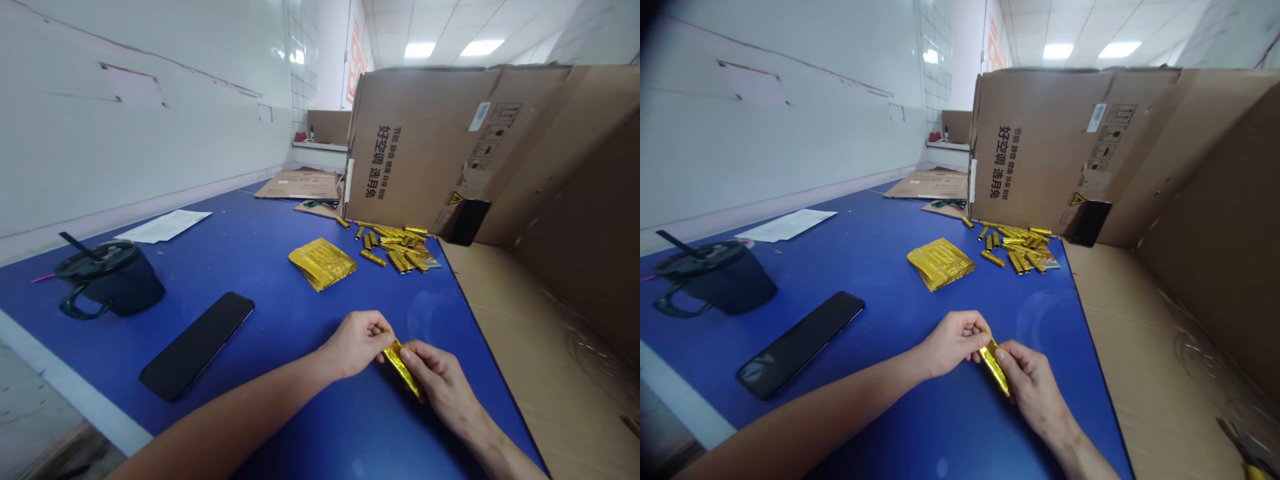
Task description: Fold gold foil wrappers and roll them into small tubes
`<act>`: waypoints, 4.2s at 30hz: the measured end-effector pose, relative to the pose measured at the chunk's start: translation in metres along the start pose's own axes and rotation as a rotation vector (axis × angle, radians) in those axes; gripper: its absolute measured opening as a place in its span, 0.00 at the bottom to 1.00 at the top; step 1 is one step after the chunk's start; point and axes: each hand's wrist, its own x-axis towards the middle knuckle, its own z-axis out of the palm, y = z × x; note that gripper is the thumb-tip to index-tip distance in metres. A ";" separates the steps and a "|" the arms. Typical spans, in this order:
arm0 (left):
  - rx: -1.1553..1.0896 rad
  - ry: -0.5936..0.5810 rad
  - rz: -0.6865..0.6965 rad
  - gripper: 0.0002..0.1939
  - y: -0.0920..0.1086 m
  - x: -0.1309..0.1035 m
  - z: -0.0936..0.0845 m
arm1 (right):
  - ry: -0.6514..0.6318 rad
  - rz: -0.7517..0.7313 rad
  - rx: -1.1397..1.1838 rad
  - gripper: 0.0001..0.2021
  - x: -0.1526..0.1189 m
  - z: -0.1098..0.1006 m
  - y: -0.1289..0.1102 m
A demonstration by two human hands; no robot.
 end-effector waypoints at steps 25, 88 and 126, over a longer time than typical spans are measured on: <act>1.218 -0.112 0.448 0.08 -0.020 0.011 -0.026 | 0.226 -0.563 -1.236 0.14 0.008 0.005 0.023; 1.207 -0.381 0.388 0.22 -0.022 -0.018 -0.033 | -0.105 -0.436 -1.242 0.22 -0.010 0.050 0.004; 1.271 -0.152 0.257 0.32 -0.020 -0.051 -0.013 | 0.079 -0.466 -1.240 0.16 0.005 0.019 0.018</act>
